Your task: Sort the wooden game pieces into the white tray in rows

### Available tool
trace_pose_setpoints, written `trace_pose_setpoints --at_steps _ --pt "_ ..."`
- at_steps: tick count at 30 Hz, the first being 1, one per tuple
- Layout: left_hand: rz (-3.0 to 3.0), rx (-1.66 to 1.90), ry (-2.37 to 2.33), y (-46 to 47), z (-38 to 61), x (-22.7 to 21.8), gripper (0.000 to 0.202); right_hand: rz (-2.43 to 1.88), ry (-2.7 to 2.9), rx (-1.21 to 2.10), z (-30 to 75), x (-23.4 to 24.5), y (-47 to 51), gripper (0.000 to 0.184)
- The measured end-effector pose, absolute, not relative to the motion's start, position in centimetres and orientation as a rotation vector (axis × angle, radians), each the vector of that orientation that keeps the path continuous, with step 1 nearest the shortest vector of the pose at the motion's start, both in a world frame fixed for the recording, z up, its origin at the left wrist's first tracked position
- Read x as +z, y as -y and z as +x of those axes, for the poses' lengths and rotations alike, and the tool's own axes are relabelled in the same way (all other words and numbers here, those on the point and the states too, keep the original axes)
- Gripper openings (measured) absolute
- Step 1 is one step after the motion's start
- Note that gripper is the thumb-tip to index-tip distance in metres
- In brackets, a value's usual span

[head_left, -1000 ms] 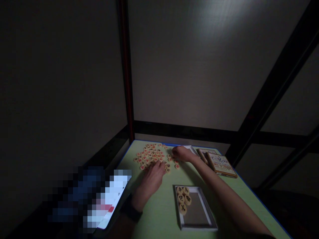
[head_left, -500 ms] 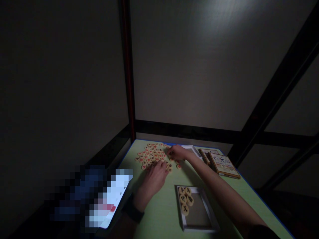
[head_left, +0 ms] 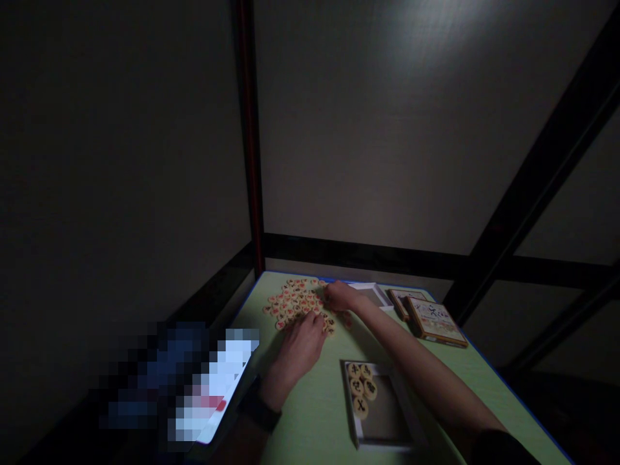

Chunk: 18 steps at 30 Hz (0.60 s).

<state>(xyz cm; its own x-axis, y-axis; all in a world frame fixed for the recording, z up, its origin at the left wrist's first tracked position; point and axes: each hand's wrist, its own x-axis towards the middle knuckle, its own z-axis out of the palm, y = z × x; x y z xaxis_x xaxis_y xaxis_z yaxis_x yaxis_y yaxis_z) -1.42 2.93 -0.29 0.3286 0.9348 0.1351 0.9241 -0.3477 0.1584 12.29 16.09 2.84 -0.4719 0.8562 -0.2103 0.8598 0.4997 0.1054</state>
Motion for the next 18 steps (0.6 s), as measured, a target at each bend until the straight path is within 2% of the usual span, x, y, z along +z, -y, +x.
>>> trace_pose_setpoints --at_steps 7,13,18 --pt "2.525 0.342 -1.751 -3.3 -1.4 -0.8 0.027 1.494 -2.458 -0.036 12.1 3.2 -15.7 0.034" --pt "2.525 0.375 -1.738 -3.4 -1.5 -1.0 0.026 1.576 -2.531 -0.064 12.2 3.2 -15.2 0.053" --pt "2.527 0.400 -1.774 -3.5 -1.5 -1.2 0.027 1.607 -2.702 -0.130 13.3 4.3 -13.5 0.041"
